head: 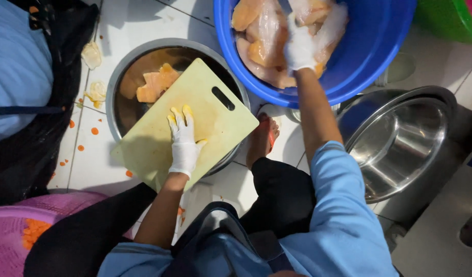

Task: Cutting raw fish fillets into smaller pieces using a knife on a cutting board.

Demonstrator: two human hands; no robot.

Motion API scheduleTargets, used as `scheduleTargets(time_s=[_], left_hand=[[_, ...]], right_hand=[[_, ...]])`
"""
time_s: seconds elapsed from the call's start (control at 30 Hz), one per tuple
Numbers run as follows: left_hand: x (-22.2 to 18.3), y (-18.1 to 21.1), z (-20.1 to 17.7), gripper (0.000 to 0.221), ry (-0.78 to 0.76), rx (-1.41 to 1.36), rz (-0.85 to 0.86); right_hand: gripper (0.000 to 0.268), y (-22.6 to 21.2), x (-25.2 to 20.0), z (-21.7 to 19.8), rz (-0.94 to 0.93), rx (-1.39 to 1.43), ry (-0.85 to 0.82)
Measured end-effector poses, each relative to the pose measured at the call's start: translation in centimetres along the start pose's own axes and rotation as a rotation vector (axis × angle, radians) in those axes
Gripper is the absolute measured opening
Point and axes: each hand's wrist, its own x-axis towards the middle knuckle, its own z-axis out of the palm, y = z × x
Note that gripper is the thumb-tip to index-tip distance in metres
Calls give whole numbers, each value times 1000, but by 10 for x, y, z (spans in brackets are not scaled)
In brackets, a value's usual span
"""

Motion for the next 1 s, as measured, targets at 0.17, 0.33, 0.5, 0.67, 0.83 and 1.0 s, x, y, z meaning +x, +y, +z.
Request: scheduleTargets(time_s=[0.17,0.33,0.5,0.67,0.83,1.0], left_hand=[[3,2,-5,103,-14,-23,0],[4,2,-3,105,16,-11,28],[5,1,-2,105,14,-3,26],[4,3,-5,104,10,-18,22],[4,4,-6,104,-2,-47,13],[2,6,-9,104,3,-68,14]], right_hand=[[63,-2,-10,-13,-79,11,124],[49,-29,-19,-29,-181,-112,-63],[49,-46,-20,-32,-169,-145,-86],[59,-45,-19,-32,-141,-195,-175],[59,-55,-18,-43,-117,-223,-203],[61,-52,-15,-26,-105,-179,-172]])
